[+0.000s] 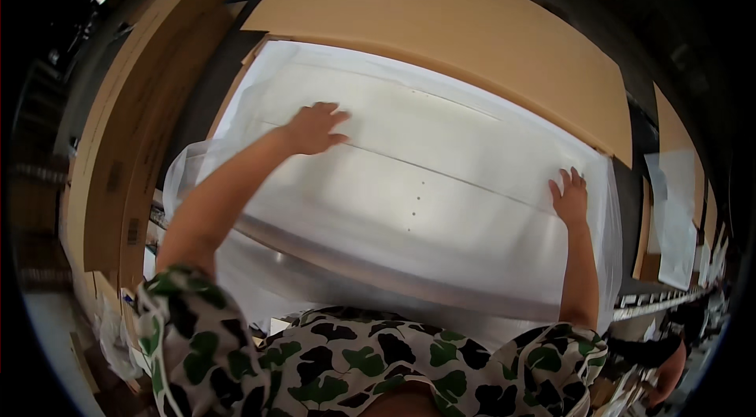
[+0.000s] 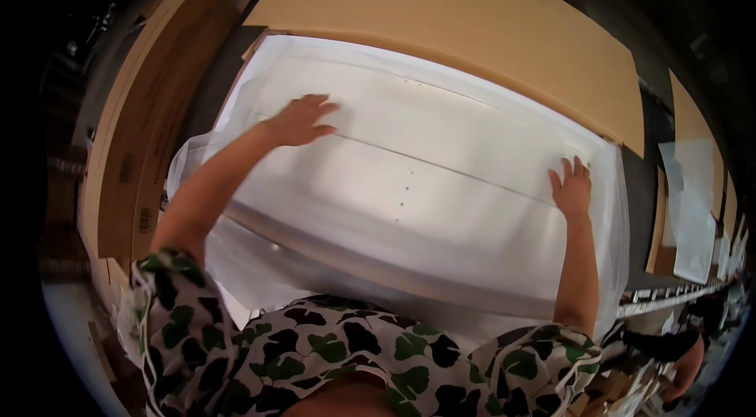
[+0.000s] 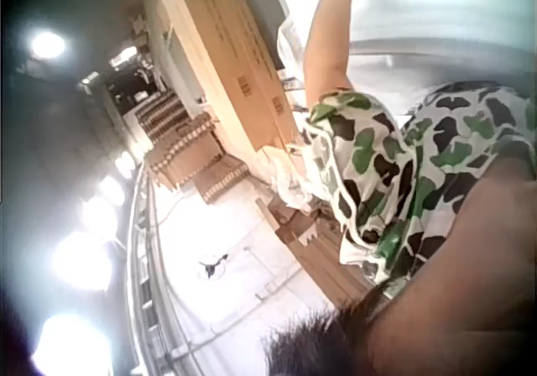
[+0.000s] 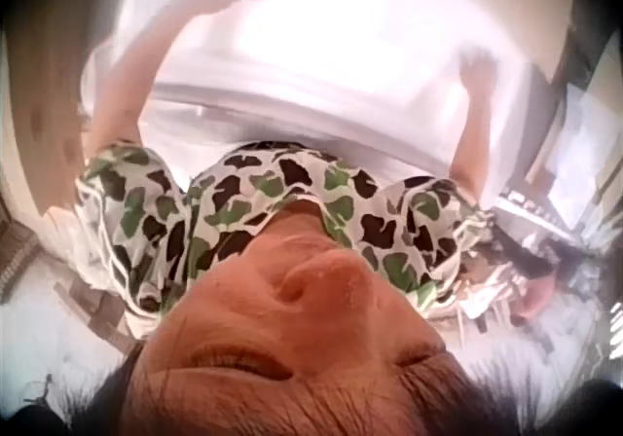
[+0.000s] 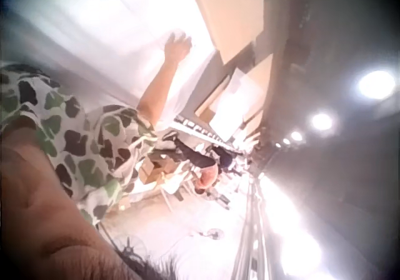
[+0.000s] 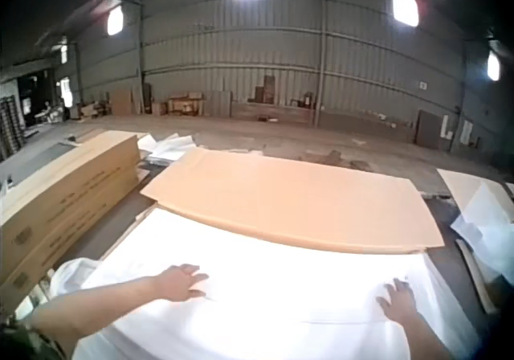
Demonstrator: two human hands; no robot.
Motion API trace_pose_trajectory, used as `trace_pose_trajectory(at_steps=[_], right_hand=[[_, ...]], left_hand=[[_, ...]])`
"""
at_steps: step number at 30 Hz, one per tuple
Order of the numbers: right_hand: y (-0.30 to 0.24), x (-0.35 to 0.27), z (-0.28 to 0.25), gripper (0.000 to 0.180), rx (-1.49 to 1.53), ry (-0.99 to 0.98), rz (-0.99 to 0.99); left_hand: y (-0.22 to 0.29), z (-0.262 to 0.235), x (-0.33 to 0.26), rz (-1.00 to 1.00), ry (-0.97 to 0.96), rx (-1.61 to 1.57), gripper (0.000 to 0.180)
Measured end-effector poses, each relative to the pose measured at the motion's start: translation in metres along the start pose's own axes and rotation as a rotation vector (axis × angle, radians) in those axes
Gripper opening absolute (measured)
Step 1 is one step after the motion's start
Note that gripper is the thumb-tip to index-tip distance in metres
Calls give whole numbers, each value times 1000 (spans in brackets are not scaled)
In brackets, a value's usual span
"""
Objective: The person places white furniture panels into a large cardboard box lined with foam, wraps the panels in plastic sheeting, and then closes the box.
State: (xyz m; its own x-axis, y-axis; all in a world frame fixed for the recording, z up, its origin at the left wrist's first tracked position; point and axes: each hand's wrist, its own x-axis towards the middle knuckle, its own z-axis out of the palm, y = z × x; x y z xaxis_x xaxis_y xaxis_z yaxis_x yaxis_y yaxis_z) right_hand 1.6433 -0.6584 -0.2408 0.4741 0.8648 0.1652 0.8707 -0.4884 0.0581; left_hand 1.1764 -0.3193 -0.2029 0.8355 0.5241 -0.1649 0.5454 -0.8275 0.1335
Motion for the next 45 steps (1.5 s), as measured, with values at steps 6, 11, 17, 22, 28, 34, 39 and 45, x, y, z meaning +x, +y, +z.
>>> trace_pose_trajectory(at_steps=[6, 11, 17, 22, 28, 34, 39, 45], right_hand=[[-52, 5, 28, 57, 74, 42, -76], [-35, 32, 25, 56, 47, -17, 42], [-98, 77, -19, 20, 361, 315, -262], [-153, 86, 28, 26, 272, 301, -300], [-170, 111, 38, 31, 173, 236, -159], [-187, 114, 20, 36, -217, -52, 95], [-170, 154, 65, 41, -205, -241, -203], [-159, 84, 25, 43, 399, 111, -72]], left_hand=[[19, 54, 51, -226, 154, 45, 78], [18, 48, 83, -253, 260, 60, 76], [-12, 24, 111, 7, 529, -60, 47], [5, 54, 119, -6, 535, -74, 54], [6, 51, 126, -117, 533, -103, 52], [16, 68, 143, -194, 577, -116, 55], [-11, 35, 104, -193, 276, -214, 47], [-30, -12, -83, -75, 506, -495, 27]])
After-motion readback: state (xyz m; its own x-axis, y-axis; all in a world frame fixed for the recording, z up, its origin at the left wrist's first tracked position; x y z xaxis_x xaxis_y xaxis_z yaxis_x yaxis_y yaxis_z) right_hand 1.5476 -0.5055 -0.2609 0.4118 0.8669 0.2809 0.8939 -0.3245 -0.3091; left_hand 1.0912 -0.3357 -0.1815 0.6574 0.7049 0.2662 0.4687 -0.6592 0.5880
